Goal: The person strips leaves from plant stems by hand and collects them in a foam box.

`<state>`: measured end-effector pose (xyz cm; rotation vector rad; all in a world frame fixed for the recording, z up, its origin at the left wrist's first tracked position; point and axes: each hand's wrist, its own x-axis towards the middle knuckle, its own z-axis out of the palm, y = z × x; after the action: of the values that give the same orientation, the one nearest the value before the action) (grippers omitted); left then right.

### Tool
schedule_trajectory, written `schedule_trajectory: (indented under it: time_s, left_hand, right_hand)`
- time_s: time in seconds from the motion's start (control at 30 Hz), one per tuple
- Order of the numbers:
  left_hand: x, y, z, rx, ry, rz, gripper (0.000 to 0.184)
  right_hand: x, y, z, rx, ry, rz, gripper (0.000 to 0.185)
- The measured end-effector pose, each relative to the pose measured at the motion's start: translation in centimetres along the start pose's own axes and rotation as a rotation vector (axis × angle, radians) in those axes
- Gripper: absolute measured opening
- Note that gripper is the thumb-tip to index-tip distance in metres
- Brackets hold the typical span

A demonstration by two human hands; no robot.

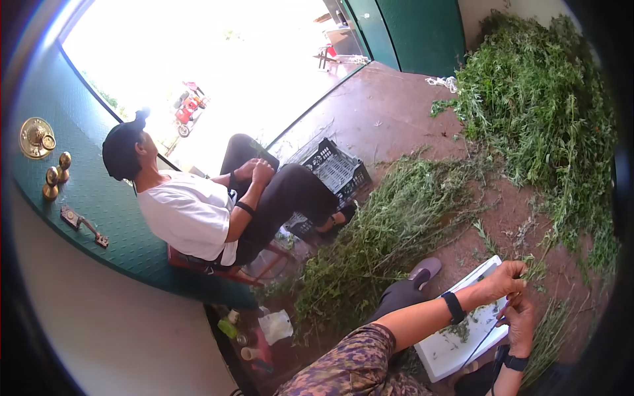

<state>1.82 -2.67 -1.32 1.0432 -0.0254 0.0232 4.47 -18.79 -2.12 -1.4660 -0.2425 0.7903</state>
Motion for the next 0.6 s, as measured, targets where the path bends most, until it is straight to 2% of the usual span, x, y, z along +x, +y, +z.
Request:
schedule_trajectory:
  time_s: [0.3,0.4,0.5,0.53,0.57,0.6]
  left_hand:
    - [0.0,-0.2,-0.2,-0.117,-0.037,-0.031,0.009]
    - [-0.1,-0.2,0.0,-0.144,0.029,-0.062,0.008]
    - [0.2,-1.7,-1.1,-0.042,-0.019,-0.045,0.005]
    - [0.3,-2.6,-1.6,0.176,0.066,-0.038,0.006]
    - [0.0,-3.2,-2.1,0.156,0.053,-0.007,0.009]
    - [-0.2,-3.0,-2.0,0.122,0.022,0.020,0.012]
  right_hand:
    - [-0.5,-0.7,0.4,0.007,-0.071,0.002,0.014]
    - [-0.4,-0.3,0.4,0.077,-0.033,-0.048,0.011]
    - [-0.2,-1.0,0.0,-0.227,0.021,-0.006,0.010]
    - [0.0,-1.1,0.0,-0.291,0.015,-0.004,0.012]
    - [-0.1,-0.4,-0.2,-0.235,0.026,-0.033,0.012]
    - [-0.2,-1.5,-0.1,-0.363,-0.017,0.002,0.011]
